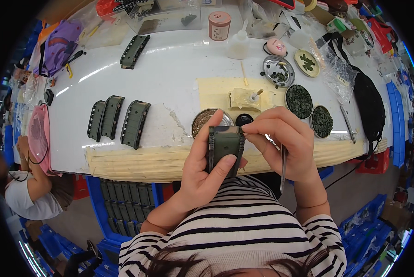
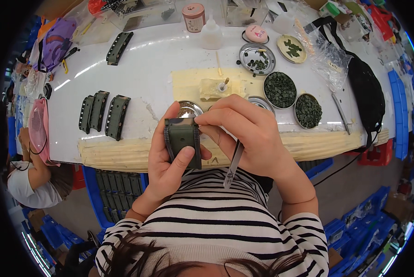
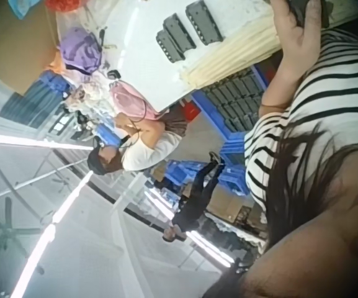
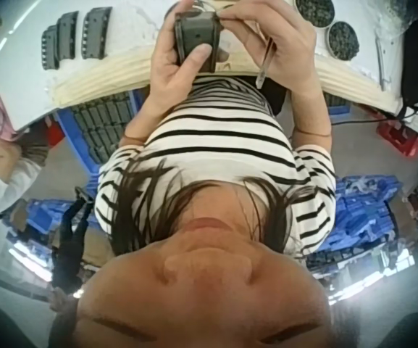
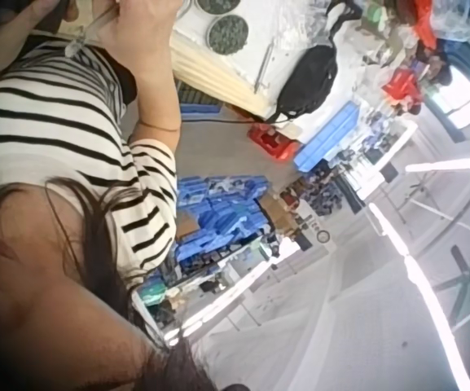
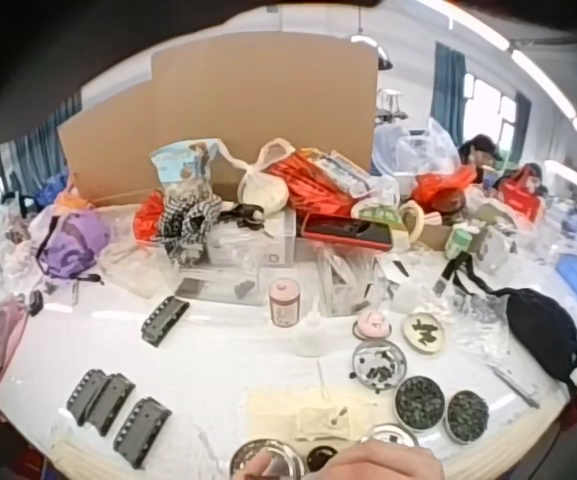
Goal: Assembling and detailing small toy tank models at a workbench using precise tools.
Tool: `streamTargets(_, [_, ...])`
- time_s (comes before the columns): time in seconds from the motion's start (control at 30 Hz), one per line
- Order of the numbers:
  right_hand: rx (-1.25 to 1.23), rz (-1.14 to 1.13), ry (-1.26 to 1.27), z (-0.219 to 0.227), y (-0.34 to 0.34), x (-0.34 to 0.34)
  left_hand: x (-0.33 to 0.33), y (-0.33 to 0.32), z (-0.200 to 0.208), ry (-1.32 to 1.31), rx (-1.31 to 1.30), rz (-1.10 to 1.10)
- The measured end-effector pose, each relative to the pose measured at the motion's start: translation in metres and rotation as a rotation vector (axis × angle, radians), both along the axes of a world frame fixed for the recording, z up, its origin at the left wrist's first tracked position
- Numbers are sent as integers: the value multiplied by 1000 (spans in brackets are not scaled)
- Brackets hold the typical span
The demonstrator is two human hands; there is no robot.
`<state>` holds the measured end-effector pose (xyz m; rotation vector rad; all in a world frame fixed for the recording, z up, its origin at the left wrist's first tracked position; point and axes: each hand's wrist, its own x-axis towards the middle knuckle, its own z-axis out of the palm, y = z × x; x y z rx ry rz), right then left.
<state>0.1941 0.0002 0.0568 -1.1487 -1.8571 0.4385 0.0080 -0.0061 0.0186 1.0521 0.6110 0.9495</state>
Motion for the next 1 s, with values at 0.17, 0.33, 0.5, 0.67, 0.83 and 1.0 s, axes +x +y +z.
streamTargets(0.17, [29,19,-38,-4,2,2,-2,1,-2,21,22,-4])
streamTargets(0.33, [55,38,-135,-3,1,4,-5,1,-3,7,38,-53])
streamTargets(0.5, [24,52,-52,-5,2,1,-3,0,-5,15,73,-17])
streamTargets(0.67, [-5,51,-45,-6,2,1,-4,0,-5,3,29,-17])
streamTargets(0.83, [2,-1,58,2,0,1,-2,5,-3,-36,40,14])
streamTargets(1.0, [-4,-45,40,0,-6,3,-2,7,-4,-35,41,14])
